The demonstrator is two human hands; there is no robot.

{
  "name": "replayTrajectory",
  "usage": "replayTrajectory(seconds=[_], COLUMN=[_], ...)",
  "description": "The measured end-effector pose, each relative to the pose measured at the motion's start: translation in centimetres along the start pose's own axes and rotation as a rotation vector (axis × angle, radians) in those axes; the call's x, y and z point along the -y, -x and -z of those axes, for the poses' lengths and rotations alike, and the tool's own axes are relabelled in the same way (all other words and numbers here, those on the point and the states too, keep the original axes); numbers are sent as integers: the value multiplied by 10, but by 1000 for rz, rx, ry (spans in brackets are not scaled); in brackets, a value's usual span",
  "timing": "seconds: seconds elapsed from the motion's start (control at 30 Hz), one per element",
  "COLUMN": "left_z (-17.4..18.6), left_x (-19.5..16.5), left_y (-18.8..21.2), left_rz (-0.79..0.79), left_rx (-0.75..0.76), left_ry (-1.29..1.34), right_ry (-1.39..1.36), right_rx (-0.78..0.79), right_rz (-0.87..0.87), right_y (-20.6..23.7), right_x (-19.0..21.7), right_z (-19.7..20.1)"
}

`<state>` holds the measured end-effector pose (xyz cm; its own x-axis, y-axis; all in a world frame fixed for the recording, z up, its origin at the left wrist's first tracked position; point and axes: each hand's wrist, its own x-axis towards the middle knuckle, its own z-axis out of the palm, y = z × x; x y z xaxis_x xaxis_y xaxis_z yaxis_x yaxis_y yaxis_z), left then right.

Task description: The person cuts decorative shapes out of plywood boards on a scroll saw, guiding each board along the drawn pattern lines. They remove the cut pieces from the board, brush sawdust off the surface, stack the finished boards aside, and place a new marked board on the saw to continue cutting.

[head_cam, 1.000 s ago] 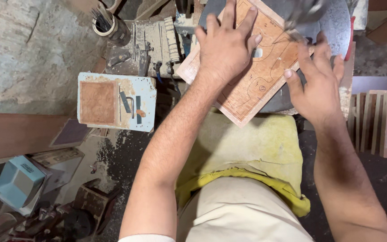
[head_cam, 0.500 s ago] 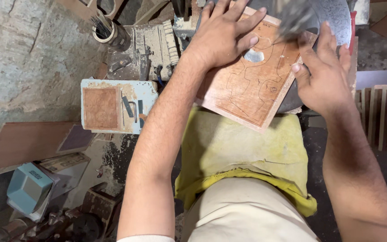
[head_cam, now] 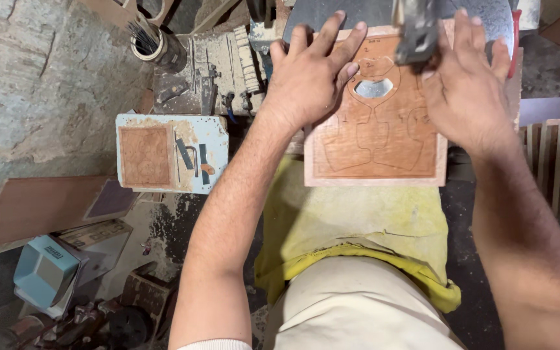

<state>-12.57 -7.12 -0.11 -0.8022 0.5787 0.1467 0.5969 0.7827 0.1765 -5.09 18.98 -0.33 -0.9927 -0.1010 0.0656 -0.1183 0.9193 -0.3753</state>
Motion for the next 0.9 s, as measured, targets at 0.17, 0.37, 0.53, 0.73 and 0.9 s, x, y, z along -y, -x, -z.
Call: replayTrajectory(seconds=[0.17, 0.37, 0.53, 0.73, 0.9], left_z=[5, 3, -2, -6, -11], left_x=[-12, -19, -11, -7, -13], left_y=[10, 15, 2, -8, -5], left_rz=[71, 65, -51, -110, -38], left_rx=[27, 1, -84, -150, -79], left_ry=[-23, -122, -30, -37, -13], right_ry=[23, -74, 7, -5, -29], right_rx=[120, -21, 19, -94, -130], right_rz=[20, 226, 247, 323, 69], right_y=[-15, -26, -30, -34, -2], right_x=[-11, -20, -29, -28, -1], right_z=[7, 10, 10, 7, 18])
